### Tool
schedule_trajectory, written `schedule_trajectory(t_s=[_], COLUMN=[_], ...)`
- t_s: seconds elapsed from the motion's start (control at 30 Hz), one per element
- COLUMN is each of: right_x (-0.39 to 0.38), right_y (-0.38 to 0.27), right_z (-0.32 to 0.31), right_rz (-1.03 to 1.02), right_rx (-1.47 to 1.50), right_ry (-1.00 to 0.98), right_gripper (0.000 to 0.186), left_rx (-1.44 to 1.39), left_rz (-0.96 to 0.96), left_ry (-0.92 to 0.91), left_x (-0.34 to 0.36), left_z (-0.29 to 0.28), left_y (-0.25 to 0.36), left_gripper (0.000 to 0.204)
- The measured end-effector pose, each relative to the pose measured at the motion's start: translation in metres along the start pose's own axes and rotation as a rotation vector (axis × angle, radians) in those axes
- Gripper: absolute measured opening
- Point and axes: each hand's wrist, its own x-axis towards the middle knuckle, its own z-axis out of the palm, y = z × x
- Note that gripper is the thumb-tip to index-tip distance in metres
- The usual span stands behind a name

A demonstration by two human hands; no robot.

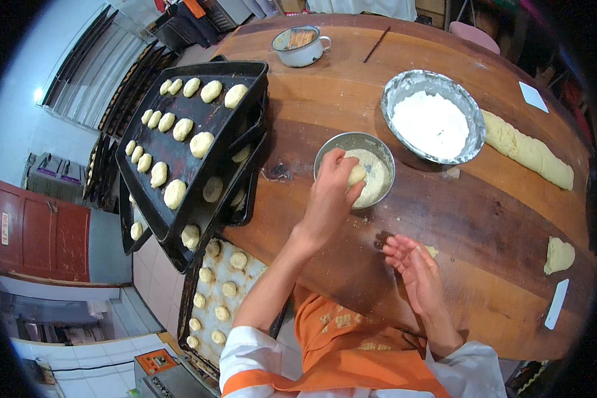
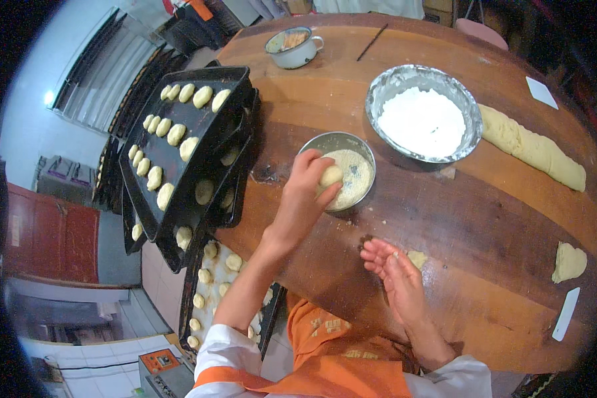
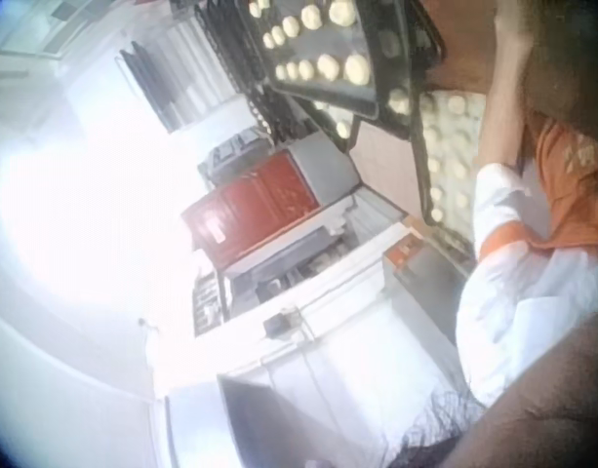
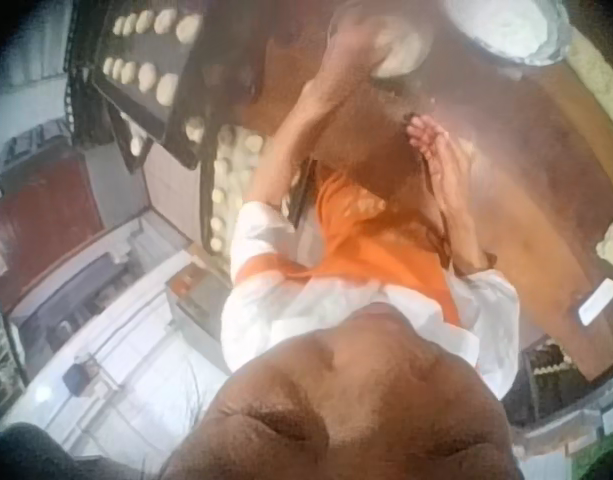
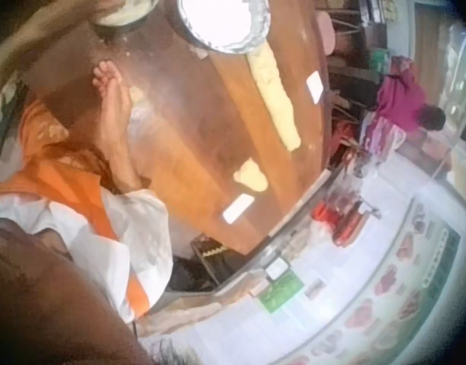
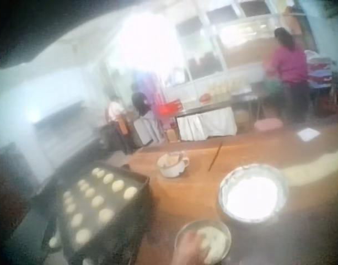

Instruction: The person divides dough into small pieces using a scraper, rolls them into balls by hand, dips them into a bowl of seeds, and places them onto a baking tray.

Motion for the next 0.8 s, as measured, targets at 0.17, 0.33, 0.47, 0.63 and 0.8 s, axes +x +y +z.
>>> schedule_trajectory(t_s=[0.17,0.33,0.47,0.63,0.8], right_x=[-0.005,-0.009,-0.011,-0.017,-0.025], right_y=[0.0,-0.008,-0.016,-0.019,-0.011], right_z=[-0.012,-0.025,-0.031,-0.011,0.02], right_rz=[0.0,-0.069,-0.14,-0.093,0.06], right_rx=[0.008,0.009,0.017,0.08,-0.027], right_ry=[0.067,0.141,0.189,0.152,-0.133], right_gripper=[0.035,0.033,0.031,0.023,0.012], left_rx=[0.351,0.137,-0.952,-1.889,-1.866], left_rz=[-0.078,-0.038,-0.563,-0.742,-0.806], left_ry=[-0.541,-0.398,-0.073,0.06,0.119], left_x=[0.023,0.028,0.024,-0.025,-0.079], left_z=[0.035,0.021,-0.002,-0.011,0.003], left_y=[-0.029,-0.023,0.02,0.044,0.043], left_gripper=[0.023,0.031,0.038,0.043,0.03])
